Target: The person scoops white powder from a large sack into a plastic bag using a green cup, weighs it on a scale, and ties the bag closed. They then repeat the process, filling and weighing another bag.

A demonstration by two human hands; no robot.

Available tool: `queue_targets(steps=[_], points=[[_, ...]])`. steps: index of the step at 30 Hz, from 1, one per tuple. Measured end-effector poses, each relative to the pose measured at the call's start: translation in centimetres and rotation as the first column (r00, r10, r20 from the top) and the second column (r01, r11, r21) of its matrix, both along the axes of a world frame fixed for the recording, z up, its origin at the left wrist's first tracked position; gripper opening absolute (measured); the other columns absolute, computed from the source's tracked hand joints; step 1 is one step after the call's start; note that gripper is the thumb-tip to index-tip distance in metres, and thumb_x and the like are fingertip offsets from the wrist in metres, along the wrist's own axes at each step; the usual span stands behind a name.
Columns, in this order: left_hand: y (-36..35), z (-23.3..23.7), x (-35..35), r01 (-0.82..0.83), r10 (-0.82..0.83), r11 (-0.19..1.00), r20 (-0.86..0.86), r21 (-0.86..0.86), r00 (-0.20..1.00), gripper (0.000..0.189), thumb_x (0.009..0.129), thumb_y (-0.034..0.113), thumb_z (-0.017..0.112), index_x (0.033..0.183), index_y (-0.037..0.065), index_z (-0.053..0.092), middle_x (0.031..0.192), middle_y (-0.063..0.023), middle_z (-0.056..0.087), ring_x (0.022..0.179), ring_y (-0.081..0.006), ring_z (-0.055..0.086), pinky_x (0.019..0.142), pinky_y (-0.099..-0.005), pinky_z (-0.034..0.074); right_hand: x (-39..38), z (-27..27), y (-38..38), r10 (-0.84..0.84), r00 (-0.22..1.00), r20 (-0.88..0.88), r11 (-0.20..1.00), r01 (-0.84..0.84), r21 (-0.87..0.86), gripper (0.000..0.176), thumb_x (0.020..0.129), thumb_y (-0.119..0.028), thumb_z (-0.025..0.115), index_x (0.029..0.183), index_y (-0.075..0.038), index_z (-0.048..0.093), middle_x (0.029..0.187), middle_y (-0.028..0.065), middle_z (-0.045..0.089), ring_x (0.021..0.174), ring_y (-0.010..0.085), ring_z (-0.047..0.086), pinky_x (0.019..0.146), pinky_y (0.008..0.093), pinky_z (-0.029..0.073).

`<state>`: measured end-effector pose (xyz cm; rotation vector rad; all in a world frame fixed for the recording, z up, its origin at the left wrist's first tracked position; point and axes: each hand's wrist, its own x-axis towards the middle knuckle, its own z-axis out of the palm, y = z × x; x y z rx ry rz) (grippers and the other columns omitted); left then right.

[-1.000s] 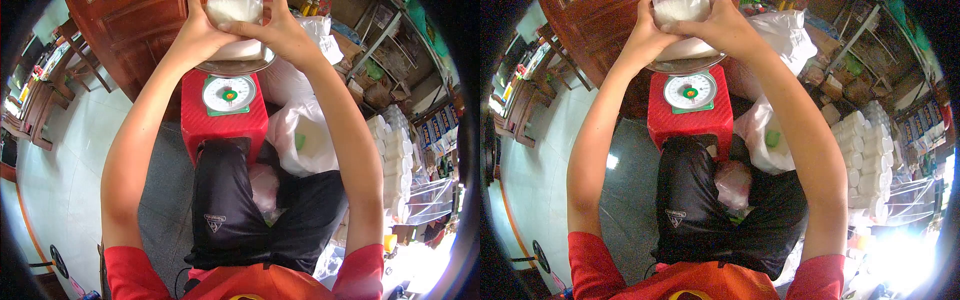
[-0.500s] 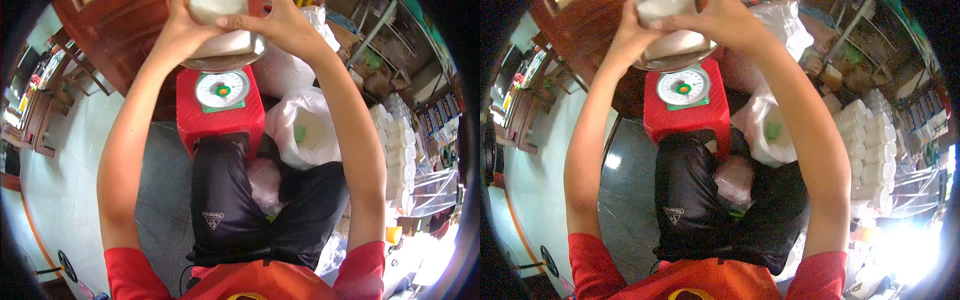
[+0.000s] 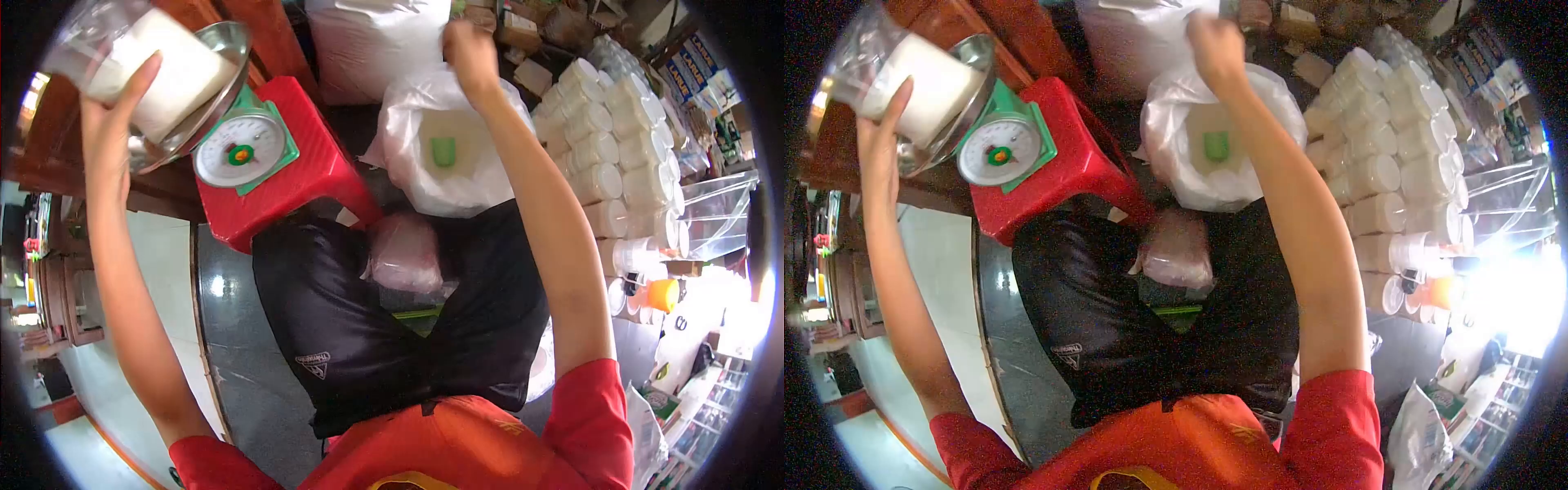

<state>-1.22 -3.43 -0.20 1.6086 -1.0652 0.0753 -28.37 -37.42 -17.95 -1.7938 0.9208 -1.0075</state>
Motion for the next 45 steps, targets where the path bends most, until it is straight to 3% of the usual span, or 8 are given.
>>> queue_targets(steps=[5, 11, 12, 14, 16, 27, 30, 45], points=[[0.9, -0.3, 1.2, -0.062, 0.062, 0.998, -0.025, 0.011, 0.998, 0.079, 0.089, 0.026, 0.083, 0.150, -0.002, 0.043, 0.144, -0.0141, 0.055, 0.132, -0.0209, 0.053, 0.115, -0.0359, 0.036, -2.0, -13.1, -1.9, 0.035, 0.299, -0.954, 0.975, -0.222, -0.034, 0.049, 0.091, -0.046, 0.057, 0.120, -0.010, 0.074, 0.127, 0.0156, 0.070, 0.116, 0.0350, 0.069, 0.098, 0.0466, 0.054], [4.2, 0.8, 2.5, -0.097, 0.104, 0.994, -0.201, 0.045, 0.974, 0.052, 0.106, 0.027, 0.057, 0.147, -0.003, 0.047, 0.154, -0.0171, 0.047, 0.143, -0.0270, 0.045, 0.121, -0.0413, 0.033, -3.2, -25.6, -2.5, 0.137, 0.298, -0.945, 0.987, 0.034, 0.154, 0.055, 0.096, -0.044, 0.054, 0.135, -0.007, 0.063, 0.143, 0.0176, 0.060, 0.134, 0.0319, 0.056, 0.109, 0.0454, 0.046], [-3.0, 2.5, -3.8, -0.481, 0.425, 0.876, -0.481, 0.006, 0.767, 0.089, 0.093, 0.040, 0.073, 0.147, -0.016, 0.032, 0.148, -0.0294, 0.045, 0.136, -0.0415, 0.046, 0.121, -0.0506, 0.033, -2.5, -26.7, -2.6, 0.073, 0.377, -0.923, 0.930, 0.308, 0.199, 0.057, 0.098, -0.047, 0.052, 0.136, -0.006, 0.062, 0.145, 0.0186, 0.057, 0.138, 0.0328, 0.052, 0.111, 0.0466, 0.044], [2.0, 0.1, 0.3, 0.042, -0.049, 0.988, 0.044, 0.150, 0.998, 0.079, 0.099, 0.049, 0.054, 0.152, -0.007, 0.034, 0.154, -0.0248, 0.040, 0.140, -0.0373, 0.043, 0.119, -0.0480, 0.035, -1.6, -29.3, -2.9, 0.004, 0.431, -0.902, 0.792, 0.550, 0.266, 0.060, 0.100, -0.050, 0.050, 0.137, -0.005, 0.061, 0.148, 0.0195, 0.055, 0.142, 0.0337, 0.047, 0.113, 0.0478, 0.043], [2.6, 0.6, 0.0, 0.016, -0.029, 0.980, 0.065, 0.200, 0.997, 0.091, 0.095, 0.055, 0.057, 0.156, -0.004, 0.026, 0.159, -0.0239, 0.031, 0.146, -0.0380, 0.034, 0.122, -0.0488, 0.027, -1.4, -32.9, -4.6, -0.124, 0.496, -0.859, 0.723, 0.638, 0.264, 0.063, 0.096, -0.054, 0.048, 0.130, -0.004, 0.064, 0.129, 0.0203, 0.068, 0.119, 0.0372, 0.065, 0.103, 0.0470, 0.050], [24.3, 3.4, 17.7, -0.108, 0.141, 0.972, -0.152, 0.208, 0.978, 0.078, 0.099, 0.045, 0.061, 0.152, -0.006, 0.034, 0.155, -0.0198, 0.040, 0.142, -0.0307, 0.041, 0.122, -0.0441, 0.029, -0.7, -38.2, -3.9, 0.148, 0.573, -0.806, 0.983, 0.001, 0.182, 0.038, 0.094, -0.026, 0.050, 0.116, -0.001, 0.069, 0.123, 0.0255, 0.068, 0.114, 0.0425, 0.066, 0.097, 0.0522, 0.052], [7.1, 0.3, 7.7, -0.141, 0.178, 0.976, -0.236, 0.165, 0.955, 0.070, 0.101, 0.039, 0.061, 0.149, -0.007, 0.039, 0.152, -0.0188, 0.046, 0.139, -0.0280, 0.046, 0.120, -0.0423, 0.032, 0.0, -37.2, -3.2, 0.243, 0.547, -0.801, 0.970, -0.164, 0.182, 0.037, 0.090, -0.021, 0.053, 0.115, 0.001, 0.069, 0.121, 0.0266, 0.068, 0.112, 0.0427, 0.066, 0.097, 0.0527, 0.053], [1.6, 0.6, 2.6, 0.020, -0.006, 0.998, -0.198, 0.067, 0.980, 0.074, 0.098, 0.023, 0.070, 0.156, -0.003, 0.030, 0.157, -0.0160, 0.040, 0.147, -0.0261, 0.038, 0.126, -0.0440, 0.023, -4.3, -31.9, -0.4, 0.054, 0.300, -0.952, 0.999, -0.023, 0.049, 0.031, 0.091, -0.022, 0.058, 0.110, -0.005, 0.074, 0.120, 0.0208, 0.071, 0.111, 0.0349, 0.070, 0.092, 0.0468, 0.057]])
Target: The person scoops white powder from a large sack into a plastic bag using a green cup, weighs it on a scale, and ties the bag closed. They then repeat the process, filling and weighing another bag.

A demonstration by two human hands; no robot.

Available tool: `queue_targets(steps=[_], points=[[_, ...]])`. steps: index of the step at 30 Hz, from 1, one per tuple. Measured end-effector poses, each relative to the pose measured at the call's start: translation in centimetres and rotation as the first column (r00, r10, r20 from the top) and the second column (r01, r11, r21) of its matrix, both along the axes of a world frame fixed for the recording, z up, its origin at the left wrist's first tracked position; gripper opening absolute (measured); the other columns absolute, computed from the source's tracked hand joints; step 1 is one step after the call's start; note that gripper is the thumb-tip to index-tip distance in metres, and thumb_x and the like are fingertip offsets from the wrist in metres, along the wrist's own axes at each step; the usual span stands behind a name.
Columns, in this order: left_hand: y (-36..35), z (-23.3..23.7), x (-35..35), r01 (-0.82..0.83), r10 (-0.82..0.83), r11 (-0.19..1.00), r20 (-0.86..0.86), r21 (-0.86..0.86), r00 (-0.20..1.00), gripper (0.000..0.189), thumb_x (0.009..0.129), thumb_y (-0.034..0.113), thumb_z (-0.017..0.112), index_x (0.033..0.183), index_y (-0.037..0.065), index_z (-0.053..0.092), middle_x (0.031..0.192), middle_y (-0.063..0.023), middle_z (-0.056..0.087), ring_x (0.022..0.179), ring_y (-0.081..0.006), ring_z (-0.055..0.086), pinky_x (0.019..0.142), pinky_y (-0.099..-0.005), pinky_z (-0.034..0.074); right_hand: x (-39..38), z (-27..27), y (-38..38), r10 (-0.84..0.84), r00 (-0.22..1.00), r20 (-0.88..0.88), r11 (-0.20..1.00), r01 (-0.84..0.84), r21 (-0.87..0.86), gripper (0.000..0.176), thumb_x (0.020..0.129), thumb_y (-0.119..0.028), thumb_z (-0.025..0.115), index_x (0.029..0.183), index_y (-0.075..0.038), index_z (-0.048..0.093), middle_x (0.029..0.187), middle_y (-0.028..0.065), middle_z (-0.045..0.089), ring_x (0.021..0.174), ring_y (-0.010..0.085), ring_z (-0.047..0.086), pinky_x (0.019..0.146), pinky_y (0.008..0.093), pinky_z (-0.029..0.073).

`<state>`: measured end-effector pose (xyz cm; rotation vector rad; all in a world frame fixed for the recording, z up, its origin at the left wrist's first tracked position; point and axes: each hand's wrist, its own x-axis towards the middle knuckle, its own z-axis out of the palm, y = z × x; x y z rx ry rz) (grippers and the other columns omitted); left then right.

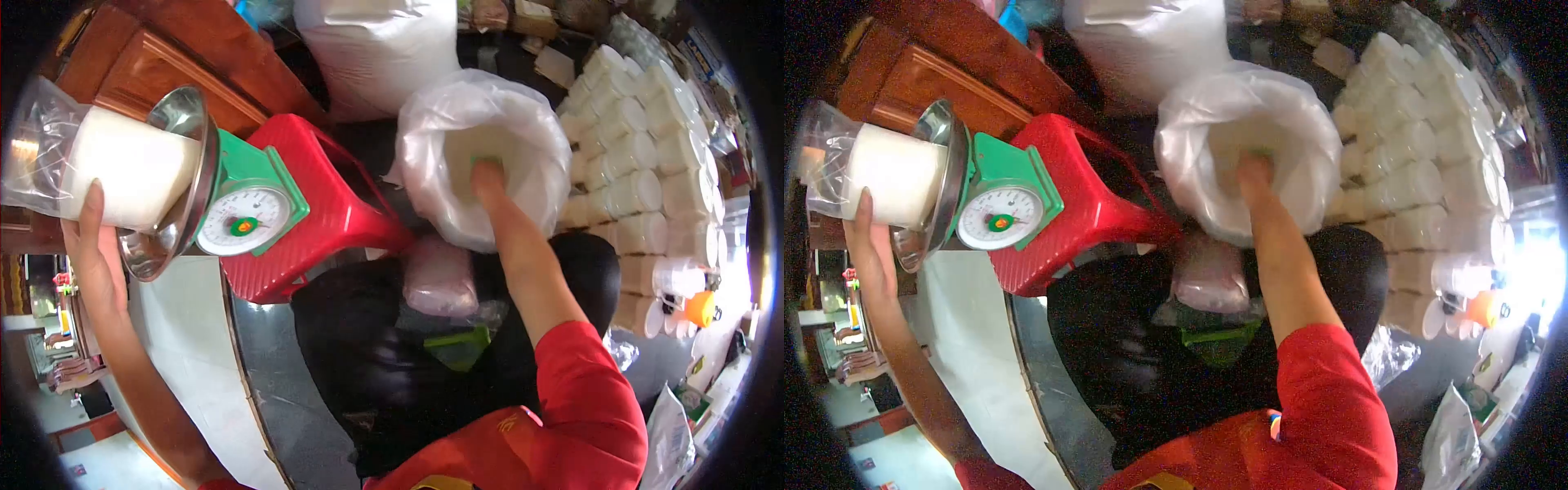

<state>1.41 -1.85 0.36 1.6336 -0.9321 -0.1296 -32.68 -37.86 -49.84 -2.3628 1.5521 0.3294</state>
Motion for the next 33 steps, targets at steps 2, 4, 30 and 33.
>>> queue_targets(steps=[2, 4, 30, 33], points=[[0.1, -0.3, 0.5, -0.029, 0.029, 1.000, 0.030, -0.011, 0.999, 0.071, 0.096, 0.022, 0.073, 0.150, -0.007, 0.036, 0.153, -0.0172, 0.045, 0.142, -0.0253, 0.044, 0.122, -0.0438, 0.028, 1.7, -4.0, 2.8, -0.015, 0.998, 0.066, 0.997, 0.020, -0.080, 0.031, 0.089, -0.022, 0.059, 0.109, -0.005, 0.076, 0.118, 0.0207, 0.072, 0.109, 0.0349, 0.070, 0.092, 0.0468, 0.057], [-0.1, -0.5, 0.6, -0.038, 0.038, 0.999, 0.053, -0.015, 0.998, 0.071, 0.096, 0.023, 0.074, 0.149, -0.006, 0.037, 0.152, -0.0175, 0.046, 0.140, -0.0252, 0.045, 0.121, -0.0442, 0.031, 2.1, -5.1, 4.1, -0.036, 0.992, 0.118, 0.988, 0.053, -0.148, 0.030, 0.087, -0.021, 0.060, 0.107, -0.006, 0.077, 0.115, 0.0207, 0.073, 0.108, 0.0349, 0.071, 0.092, 0.0469, 0.056], [-2.3, 0.1, -2.5, 0.112, -0.113, 0.978, 0.004, -0.178, 0.994, 0.101, 0.070, 0.019, 0.096, 0.146, 0.002, 0.031, 0.136, -0.0191, 0.055, 0.124, -0.0290, 0.058, 0.104, -0.0421, 0.053, -2.6, 15.5, 4.7, -0.639, 0.326, 0.697, 0.769, 0.262, 0.582, 0.019, 0.095, -0.021, 0.053, 0.101, -0.008, 0.066, 0.078, 0.0033, 0.057, 0.064, 0.0149, 0.053, 0.057, 0.0327, 0.043], [-1.7, -0.1, -1.8, 0.332, -0.300, 0.926, 0.182, -0.182, 0.937, 0.074, 0.076, 0.029, 0.092, 0.131, -0.003, 0.055, 0.126, -0.0131, 0.065, 0.109, -0.0193, 0.068, 0.093, -0.0353, 0.056, -3.4, 22.6, 5.7, -0.478, 0.291, 0.829, 0.877, 0.211, 0.432, 0.020, 0.096, -0.023, 0.052, 0.096, -0.008, 0.065, 0.077, 0.0016, 0.054, 0.061, 0.0127, 0.048, 0.056, 0.0311, 0.039]])
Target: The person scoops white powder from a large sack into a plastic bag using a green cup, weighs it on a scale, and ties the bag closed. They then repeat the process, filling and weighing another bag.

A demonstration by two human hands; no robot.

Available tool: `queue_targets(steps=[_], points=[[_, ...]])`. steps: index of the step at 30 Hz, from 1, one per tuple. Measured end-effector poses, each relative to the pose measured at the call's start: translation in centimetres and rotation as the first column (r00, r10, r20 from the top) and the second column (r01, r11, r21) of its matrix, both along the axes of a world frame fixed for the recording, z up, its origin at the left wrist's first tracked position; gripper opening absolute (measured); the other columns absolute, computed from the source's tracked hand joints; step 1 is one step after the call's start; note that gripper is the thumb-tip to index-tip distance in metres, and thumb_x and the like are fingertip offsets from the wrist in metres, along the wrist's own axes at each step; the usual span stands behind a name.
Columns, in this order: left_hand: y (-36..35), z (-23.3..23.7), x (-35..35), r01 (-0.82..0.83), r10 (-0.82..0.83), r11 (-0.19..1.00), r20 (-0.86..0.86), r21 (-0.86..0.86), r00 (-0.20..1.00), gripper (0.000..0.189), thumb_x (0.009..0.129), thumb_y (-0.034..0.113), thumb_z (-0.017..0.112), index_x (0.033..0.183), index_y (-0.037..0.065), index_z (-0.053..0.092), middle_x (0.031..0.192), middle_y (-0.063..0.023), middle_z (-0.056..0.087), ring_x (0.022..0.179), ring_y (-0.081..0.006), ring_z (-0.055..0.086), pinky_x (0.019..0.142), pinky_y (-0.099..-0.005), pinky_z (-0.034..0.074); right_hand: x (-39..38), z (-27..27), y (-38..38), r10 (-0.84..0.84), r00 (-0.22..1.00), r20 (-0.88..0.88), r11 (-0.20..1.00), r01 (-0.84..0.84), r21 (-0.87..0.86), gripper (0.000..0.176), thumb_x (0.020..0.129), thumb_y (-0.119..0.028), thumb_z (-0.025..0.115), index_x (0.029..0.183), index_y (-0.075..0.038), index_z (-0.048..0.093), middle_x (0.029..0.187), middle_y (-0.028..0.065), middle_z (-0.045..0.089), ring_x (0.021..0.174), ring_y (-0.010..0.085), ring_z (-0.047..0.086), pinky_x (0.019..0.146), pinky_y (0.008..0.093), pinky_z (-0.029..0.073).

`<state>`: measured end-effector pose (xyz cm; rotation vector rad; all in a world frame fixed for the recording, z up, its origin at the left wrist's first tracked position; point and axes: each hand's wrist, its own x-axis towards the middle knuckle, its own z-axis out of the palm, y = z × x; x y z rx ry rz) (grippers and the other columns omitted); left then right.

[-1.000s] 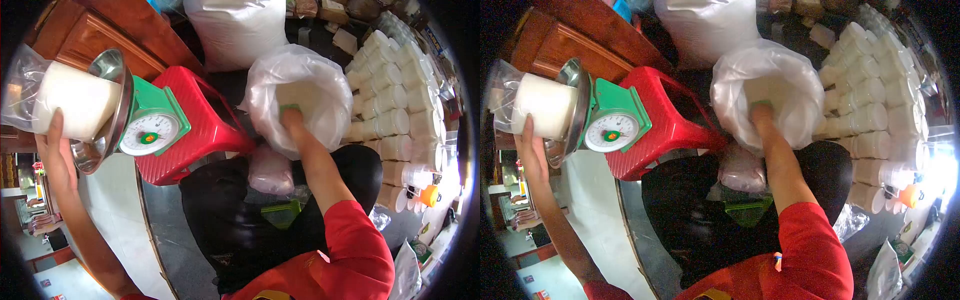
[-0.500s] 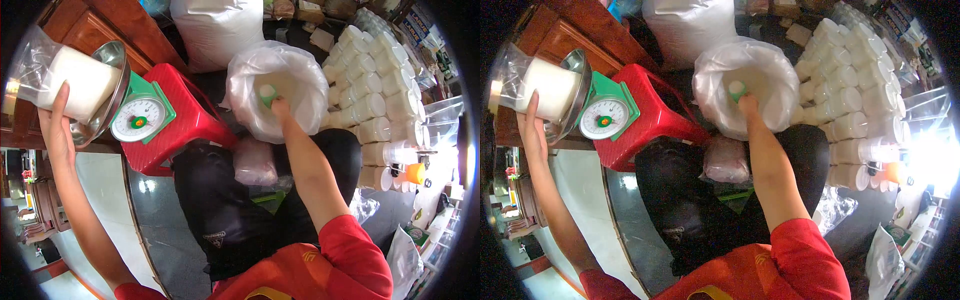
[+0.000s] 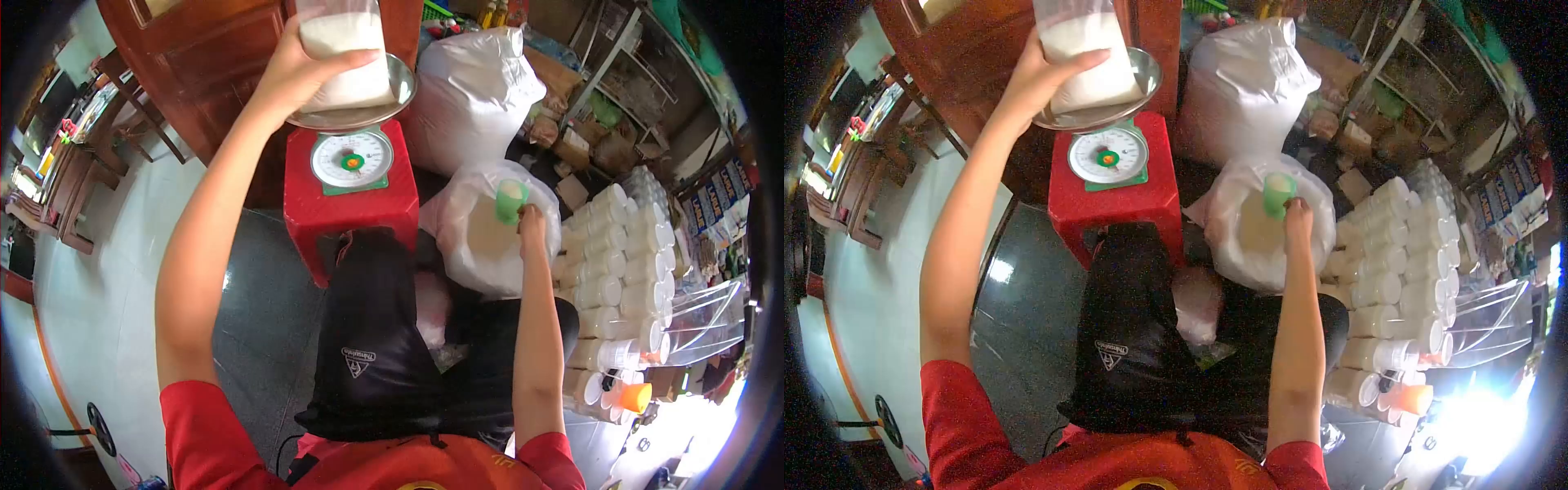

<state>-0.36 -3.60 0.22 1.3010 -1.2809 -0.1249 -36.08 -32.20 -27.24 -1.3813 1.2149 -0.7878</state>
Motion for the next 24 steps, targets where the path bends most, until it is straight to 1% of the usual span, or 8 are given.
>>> queue_targets(steps=[3, 5, 11, 13, 19, 21, 22, 24], points=[[-0.6, -0.6, 0.5, -0.111, 0.110, 0.991, -0.006, -0.075, 0.994, 0.079, 0.072, 0.029, 0.095, 0.129, -0.005, 0.052, 0.123, -0.0161, 0.066, 0.108, -0.0204, 0.069, 0.089, -0.0355, 0.059, 0.1, 7.1, 1.1, 0.042, 0.999, -0.028, 0.982, -0.046, -0.184, 0.021, 0.096, -0.024, 0.051, 0.091, -0.009, 0.065, 0.076, -0.0006, 0.050, 0.059, 0.0099, 0.041, 0.054, 0.0293, 0.033], [-0.6, -0.7, 0.5, -0.110, 0.110, 0.992, -0.003, -0.065, 0.994, 0.088, 0.069, 0.033, 0.096, 0.132, -0.005, 0.047, 0.121, -0.0171, 0.066, 0.109, -0.0220, 0.068, 0.091, -0.0355, 0.058, 1.2, 11.3, 1.5, 0.061, 0.990, 0.125, 0.976, -0.033, -0.216, 0.021, 0.096, -0.027, 0.054, 0.089, -0.010, 0.065, 0.073, -0.0035, 0.046, 0.057, 0.0085, 0.035, 0.054, 0.0281, 0.029], [0.5, 0.0, -1.0, -0.195, 0.195, 0.981, 0.011, -0.012, 0.981, 0.102, 0.070, 0.041, 0.095, 0.143, -0.005, 0.040, 0.129, -0.0183, 0.062, 0.120, -0.0269, 0.063, 0.102, -0.0386, 0.052, 4.8, 28.9, 4.3, 0.279, 0.918, 0.283, 0.939, -0.200, -0.279, 0.021, 0.100, -0.032, 0.060, 0.090, -0.014, 0.064, 0.079, -0.0064, 0.050, 0.063, 0.0053, 0.041, 0.061, 0.0255, 0.036], [0.8, 0.5, -1.5, -0.132, 0.132, 0.991, 0.009, -0.038, 0.991, 0.104, 0.069, 0.043, 0.095, 0.142, -0.006, 0.039, 0.128, -0.0197, 0.062, 0.118, -0.0279, 0.063, 0.101, -0.0391, 0.053, 6.2, 34.2, 5.5, 0.394, 0.907, 0.152, 0.867, -0.311, -0.390, 0.021, 0.099, -0.034, 0.063, 0.096, -0.014, 0.067, 0.080, -0.0068, 0.050, 0.063, 0.0048, 0.041, 0.065, 0.0247, 0.038], [-0.2, -0.4, -0.3, -0.207, 0.207, 0.976, -0.008, -0.075, 0.978, 0.108, 0.059, 0.046, 0.099, 0.135, -0.008, 0.044, 0.119, -0.0166, 0.065, 0.109, -0.0238, 0.068, 0.094, -0.0352, 0.056, 12.1, 44.1, 2.1, 0.390, 0.921, 0.016, 0.669, -0.272, -0.691, 0.026, 0.099, -0.035, 0.063, 0.103, -0.011, 0.071, 0.081, -0.0048, 0.058, 0.063, 0.0069, 0.049, 0.066, 0.0246, 0.043], [0.3, 0.0, -1.0, -0.187, 0.187, 0.982, -0.003, -0.039, 0.982, 0.093, 0.072, 0.035, 0.095, 0.140, -0.004, 0.043, 0.126, -0.0181, 0.064, 0.114, -0.0253, 0.066, 0.097, -0.0382, 0.055, 13.5, 47.0, -4.8, 0.763, 0.625, 0.163, 0.627, -0.657, -0.417, 0.023, 0.102, -0.028, 0.056, 0.091, -0.009, 0.064, 0.087, 0.0009, 0.056, 0.078, 0.0141, 0.053, 0.075, 0.0329, 0.044], [0.3, 0.4, -1.1, -0.188, 0.188, 0.982, -0.004, -0.037, 0.982, 0.093, 0.072, 0.035, 0.095, 0.140, -0.004, 0.043, 0.126, -0.0181, 0.064, 0.114, -0.0253, 0.066, 0.097, -0.0382, 0.055, 13.1, 46.7, 0.9, 0.764, 0.625, 0.163, 0.627, -0.658, -0.416, 0.023, 0.102, -0.028, 0.056, 0.091, -0.009, 0.064, 0.087, 0.0009, 0.056, 0.078, 0.0141, 0.053, 0.075, 0.0329, 0.044], [0.2, 0.8, -1.1, -0.153, 0.157, 0.987, -0.093, 0.052, 0.983, 0.102, 0.070, 0.027, 0.096, 0.144, 0.000, 0.032, 0.133, -0.0187, 0.057, 0.120, -0.0279, 0.061, 0.101, -0.0409, 0.054, 14.9, 47.3, 10.5, 0.523, 0.828, -0.203, 0.483, -0.485, -0.729, 0.024, 0.100, -0.030, 0.057, 0.089, -0.009, 0.065, 0.078, -0.0025, 0.055, 0.074, 0.0122, 0.052, 0.072, 0.0323, 0.043]])
